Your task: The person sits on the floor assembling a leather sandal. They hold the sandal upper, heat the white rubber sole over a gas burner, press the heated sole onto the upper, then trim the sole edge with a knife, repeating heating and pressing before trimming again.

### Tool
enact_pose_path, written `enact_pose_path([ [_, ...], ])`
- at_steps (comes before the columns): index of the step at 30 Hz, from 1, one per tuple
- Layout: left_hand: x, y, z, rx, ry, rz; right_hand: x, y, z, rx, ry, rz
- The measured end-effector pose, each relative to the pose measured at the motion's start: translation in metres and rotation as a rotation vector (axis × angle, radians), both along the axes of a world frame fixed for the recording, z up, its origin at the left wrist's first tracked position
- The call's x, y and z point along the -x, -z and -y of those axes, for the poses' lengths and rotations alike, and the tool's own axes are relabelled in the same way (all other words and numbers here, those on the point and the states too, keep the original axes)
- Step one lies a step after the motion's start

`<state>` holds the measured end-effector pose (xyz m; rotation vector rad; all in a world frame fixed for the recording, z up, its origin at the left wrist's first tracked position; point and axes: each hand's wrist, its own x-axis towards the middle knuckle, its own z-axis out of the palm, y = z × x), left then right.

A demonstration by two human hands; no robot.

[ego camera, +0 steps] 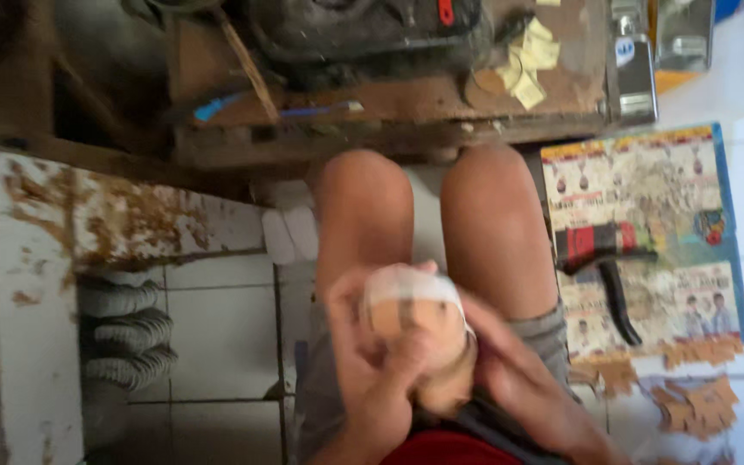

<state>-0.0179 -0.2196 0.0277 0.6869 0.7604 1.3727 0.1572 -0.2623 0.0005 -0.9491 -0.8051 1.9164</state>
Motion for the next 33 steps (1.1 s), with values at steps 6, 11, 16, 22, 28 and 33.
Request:
enact_pose_path([
  [6,-0.002,0.003,0.005,-0.16,0.14,0.071,-0.011,0.012,0.02,0.196,-0.059,-0.134],
  [11,0.002,0.0,0.007,-0.439,0.049,-0.437,-0.013,0.029,0.035,0.231,-0.018,-0.051],
  [16,0.002,-0.01,0.002,-0.457,0.128,-0.358,-0.011,0.038,0.043,0.252,0.003,-0.034],
  [22,-0.001,-0.019,-0.007,-0.567,0.068,-0.419,-0.014,0.041,0.048,0.261,0.001,-0.005],
  [28,0.002,-0.027,-0.015,-0.614,0.018,-0.615,-0.016,0.042,0.053,0.272,0.004,0.008],
  [33,0.007,-0.021,-0.017,-0.371,0.211,-0.507,-0.014,0.044,0.054,0.275,0.001,0.012],
])
